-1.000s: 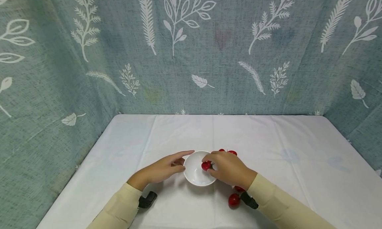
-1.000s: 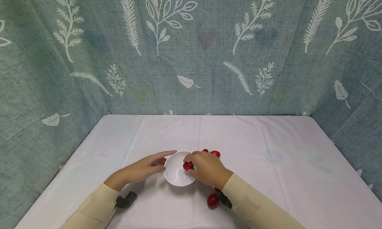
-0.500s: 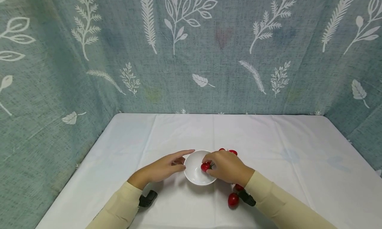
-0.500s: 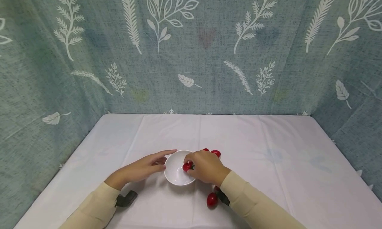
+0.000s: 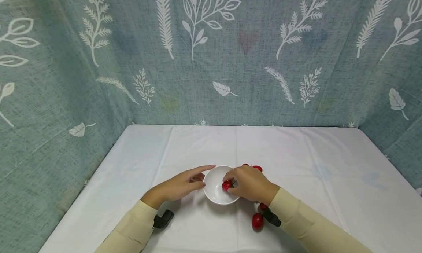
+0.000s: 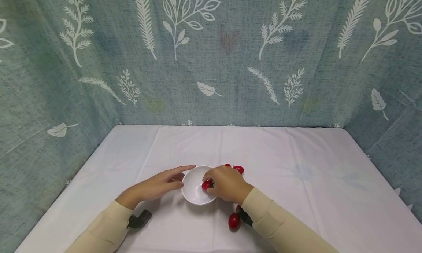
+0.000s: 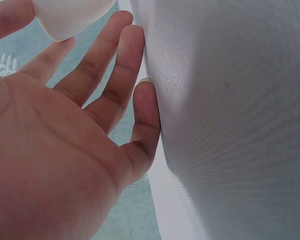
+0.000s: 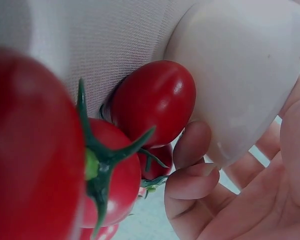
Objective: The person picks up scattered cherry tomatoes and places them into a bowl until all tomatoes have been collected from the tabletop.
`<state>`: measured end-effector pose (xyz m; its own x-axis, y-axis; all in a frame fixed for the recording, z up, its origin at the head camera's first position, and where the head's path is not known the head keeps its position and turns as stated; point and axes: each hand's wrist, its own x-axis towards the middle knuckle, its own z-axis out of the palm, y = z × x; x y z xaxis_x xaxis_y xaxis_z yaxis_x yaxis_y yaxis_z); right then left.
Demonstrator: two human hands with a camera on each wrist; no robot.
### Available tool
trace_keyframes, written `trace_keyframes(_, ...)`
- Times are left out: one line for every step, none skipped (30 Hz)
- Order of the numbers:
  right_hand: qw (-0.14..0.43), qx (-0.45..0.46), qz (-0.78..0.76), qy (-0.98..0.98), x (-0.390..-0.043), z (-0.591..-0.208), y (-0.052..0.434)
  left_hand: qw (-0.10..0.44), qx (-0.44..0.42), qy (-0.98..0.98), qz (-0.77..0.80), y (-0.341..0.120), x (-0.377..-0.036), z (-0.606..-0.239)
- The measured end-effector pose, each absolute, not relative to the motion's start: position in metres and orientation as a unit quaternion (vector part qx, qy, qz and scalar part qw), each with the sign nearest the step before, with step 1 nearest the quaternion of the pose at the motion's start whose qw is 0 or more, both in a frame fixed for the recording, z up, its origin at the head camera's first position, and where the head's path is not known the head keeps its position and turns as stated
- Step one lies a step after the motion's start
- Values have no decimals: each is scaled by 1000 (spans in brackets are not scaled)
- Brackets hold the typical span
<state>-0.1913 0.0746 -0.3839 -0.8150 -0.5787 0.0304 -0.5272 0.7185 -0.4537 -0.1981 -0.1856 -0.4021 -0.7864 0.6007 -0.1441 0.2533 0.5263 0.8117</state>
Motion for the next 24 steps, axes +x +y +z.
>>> trace_keyframes(57, -298, -227, 926, -191, -384, 75, 209, 251, 848, 417, -185, -198, -402)
trace_keyframes(57, -296, -227, 926, -191, -384, 75, 208, 251, 849, 416, -185, -198, -402)
trace_keyframes(57, -294, -227, 927, -191, -384, 76, 207, 252, 849, 415, -185, -198, -402)
trace_keyframes(57, -291, -228, 928, -191, -384, 76, 207, 252, 849, 415, -185, -198, -403)
trace_keyframes(55, -287, -228, 929, -190, -384, 77, 207, 252, 850, 414, -185, -198, -403)
trace_keyframes(52, -284, -229, 930, -189, -383, 78, 207, 253, 850, 413, -185, -198, -403)
trace_keyframes(48, -280, -232, 930, -188, -383, 80, 207, 253, 850, 413, -185, -199, -403)
trace_keyframes(44, -276, -234, 931, -187, -382, 81, 207, 254, 850, 413, -185, -199, -403)
trace_keyframes(39, -271, -238, 932, -186, -381, 83, 207, 254, 850, 412, -185, -199, -404)
trace_keyframes(36, -264, -245, 932, -185, -380, 86, 207, 255, 850, 412, -185, -199, -404)
trace_keyframes(30, -259, -249, 933, -183, -379, 88, 206, 255, 850, 412, -185, -200, -404)
trace_keyframes(23, -256, -255, 932, -181, -378, 91, 205, 255, 851, 411, -185, -200, -404)
trace_keyframes(17, -252, -262, 932, -180, -378, 94, 204, 255, 851, 410, -185, -200, -404)
trace_keyframes(9, -252, -266, 931, -179, -377, 97, 202, 255, 852, 410, -185, -200, -404)
trace_keyframes(0, -252, -272, 929, -178, -376, 100, 202, 254, 853, 409, -184, -200, -404)
trace_keyframes(-10, -253, -277, 927, -177, -376, 103, 202, 253, 853, 409, -184, -200, -404)
trace_keyframes(-20, -255, -279, 925, -177, -375, 105, 202, 252, 854, 408, -185, -200, -404)
trace_keyframes(-30, -258, -284, 923, -177, -375, 108, 202, 251, 854, 408, -185, -200, -404)
trace_keyframes(-40, -259, -288, 921, -177, -374, 111, 201, 251, 854, 408, -185, -200, -404)
trace_keyframes(-48, -258, -291, 920, -177, -374, 114, 201, 251, 854, 409, -185, -200, -404)
trace_keyframes(-53, -255, -294, 919, -178, -375, 117, 202, 250, 854, 409, -185, -200, -404)
trace_keyframes(-58, -251, -298, 919, -179, -375, 120, 201, 251, 854, 409, -185, -200, -404)
trace_keyframes(-60, -244, -301, 920, -180, -375, 123, 201, 251, 854, 410, -185, -200, -405)
trace_keyframes(-62, -238, -303, 921, -182, -376, 126, 201, 251, 853, 411, -185, -200, -405)
